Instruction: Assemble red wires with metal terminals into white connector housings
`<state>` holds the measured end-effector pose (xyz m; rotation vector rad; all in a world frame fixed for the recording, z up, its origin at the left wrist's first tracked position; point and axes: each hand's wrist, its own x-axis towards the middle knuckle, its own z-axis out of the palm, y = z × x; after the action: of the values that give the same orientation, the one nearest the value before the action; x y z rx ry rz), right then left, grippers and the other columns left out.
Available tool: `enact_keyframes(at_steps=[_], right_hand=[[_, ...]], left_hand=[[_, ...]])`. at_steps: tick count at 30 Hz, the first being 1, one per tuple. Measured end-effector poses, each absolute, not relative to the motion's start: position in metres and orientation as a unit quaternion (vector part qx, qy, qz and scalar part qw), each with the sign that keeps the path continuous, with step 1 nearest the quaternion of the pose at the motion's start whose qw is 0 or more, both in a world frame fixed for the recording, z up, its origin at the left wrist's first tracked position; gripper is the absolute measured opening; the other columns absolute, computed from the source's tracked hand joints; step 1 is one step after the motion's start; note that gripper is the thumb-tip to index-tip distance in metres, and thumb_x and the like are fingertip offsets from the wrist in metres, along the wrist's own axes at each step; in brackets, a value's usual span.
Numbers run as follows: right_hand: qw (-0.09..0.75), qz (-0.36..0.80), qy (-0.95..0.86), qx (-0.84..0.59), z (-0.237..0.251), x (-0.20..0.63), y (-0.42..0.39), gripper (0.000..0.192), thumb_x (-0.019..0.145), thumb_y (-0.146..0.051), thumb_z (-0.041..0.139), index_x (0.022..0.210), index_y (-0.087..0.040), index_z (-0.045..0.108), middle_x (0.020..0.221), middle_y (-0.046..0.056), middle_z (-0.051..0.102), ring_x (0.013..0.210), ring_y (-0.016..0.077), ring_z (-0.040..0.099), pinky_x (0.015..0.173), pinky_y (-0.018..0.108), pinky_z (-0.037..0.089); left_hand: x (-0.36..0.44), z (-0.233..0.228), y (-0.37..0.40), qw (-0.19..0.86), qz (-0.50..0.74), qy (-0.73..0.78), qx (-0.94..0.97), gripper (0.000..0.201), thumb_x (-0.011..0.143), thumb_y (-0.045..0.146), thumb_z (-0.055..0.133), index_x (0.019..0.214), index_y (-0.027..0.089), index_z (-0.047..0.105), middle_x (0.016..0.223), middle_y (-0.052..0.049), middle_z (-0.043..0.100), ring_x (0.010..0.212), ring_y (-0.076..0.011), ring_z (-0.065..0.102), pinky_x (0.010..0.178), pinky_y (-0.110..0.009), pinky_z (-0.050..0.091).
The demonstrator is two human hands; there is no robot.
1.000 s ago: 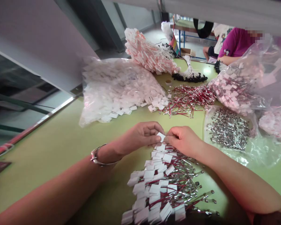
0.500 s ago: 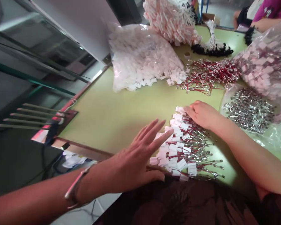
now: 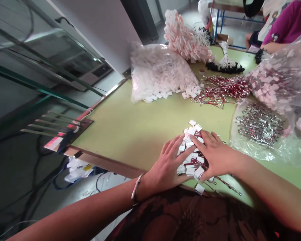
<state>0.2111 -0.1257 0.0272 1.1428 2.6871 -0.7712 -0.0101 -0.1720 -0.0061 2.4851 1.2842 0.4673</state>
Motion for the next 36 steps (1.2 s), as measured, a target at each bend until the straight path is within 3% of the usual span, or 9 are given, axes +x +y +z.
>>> enact_keyframes(at_steps=[4,10,15,19,25,28,32,36], right_hand=[[0.020,-0.210,0.888,0.409,0.025,0.202,-0.129,0.127,0.055,-0.057,0.077,0.153,-0.018,0.007,0.153,0.026,0.018,0.137,0.0479,0.018,0.107,0.060,0.020],[0.020,-0.191,0.888,0.418,0.040,0.199,-0.118,0.112,0.060,-0.046,0.074,0.151,-0.018,0.017,0.138,0.024,0.039,0.120,0.0404,0.042,0.093,0.050,0.039],[-0.008,-0.174,0.873,0.456,0.036,0.192,-0.123,0.109,0.064,-0.054,0.072,0.149,-0.014,0.017,0.135,0.027,0.041,0.115,0.0405,0.043,0.088,0.054,0.040],[0.001,-0.156,0.879,0.451,0.032,0.191,-0.120,0.112,0.062,-0.059,0.072,0.148,-0.011,0.020,0.133,0.030,0.042,0.111,0.0426,0.046,0.083,0.056,0.042],[-0.023,-0.167,0.865,0.472,0.030,0.198,-0.121,0.079,0.078,-0.030,0.061,0.147,-0.014,0.026,0.120,0.022,0.054,0.095,0.0290,0.059,0.082,0.042,0.045],[-0.030,-0.176,0.857,0.483,0.025,0.203,-0.115,0.081,0.076,-0.027,0.062,0.148,-0.018,0.026,0.118,0.020,0.057,0.095,0.0299,0.060,0.081,0.042,0.045],[-0.137,-0.292,0.831,0.453,0.015,0.217,-0.098,0.080,0.073,-0.032,0.067,0.145,-0.023,0.032,0.122,0.014,0.061,0.102,0.0280,0.061,0.086,0.041,0.047],[-0.286,-0.436,0.752,0.404,0.006,0.237,-0.080,0.089,0.062,-0.031,0.078,0.141,-0.021,0.037,0.131,0.011,0.058,0.114,0.0258,0.058,0.099,0.041,0.043]], left_hand=[[-0.009,-0.007,-0.166,0.123,0.197,0.443,0.866,0.072,0.070,0.049,0.069,0.134,0.023,0.050,0.147,-0.022,0.032,0.131,-0.0422,0.035,0.104,-0.057,0.032],[-0.006,-0.025,-0.150,0.087,0.266,0.468,0.838,0.061,0.075,0.041,0.066,0.133,0.031,0.050,0.147,-0.015,0.034,0.123,-0.0387,0.046,0.094,-0.055,0.044],[0.001,-0.030,-0.138,0.111,0.321,0.459,0.821,0.046,0.074,0.038,0.067,0.118,0.027,0.058,0.145,-0.013,0.037,0.125,-0.0366,0.046,0.097,-0.053,0.044],[0.002,-0.032,-0.130,0.150,0.380,0.451,0.794,0.044,0.074,0.041,0.067,0.111,0.021,0.053,0.136,-0.017,0.046,0.126,-0.0352,0.046,0.098,-0.051,0.044],[-0.006,-0.018,-0.133,0.288,0.396,0.445,0.750,0.048,0.087,0.047,0.051,0.125,0.018,0.046,0.139,-0.018,0.043,0.130,-0.0318,0.041,0.104,-0.049,0.038],[-0.013,-0.013,-0.124,0.362,0.434,0.429,0.704,0.049,0.088,0.048,0.050,0.126,0.018,0.049,0.136,-0.017,0.046,0.123,-0.0287,0.047,0.103,-0.044,0.040],[-0.025,-0.002,-0.105,0.398,0.520,0.452,0.605,0.042,0.089,0.045,0.051,0.123,0.020,0.052,0.131,-0.013,0.050,0.111,-0.0232,0.052,0.086,-0.036,0.050],[-0.032,0.011,-0.087,0.404,0.562,0.489,0.531,0.038,0.087,0.046,0.055,0.114,0.020,0.059,0.112,-0.009,0.060,0.103,-0.0204,0.057,0.083,-0.032,0.051]])
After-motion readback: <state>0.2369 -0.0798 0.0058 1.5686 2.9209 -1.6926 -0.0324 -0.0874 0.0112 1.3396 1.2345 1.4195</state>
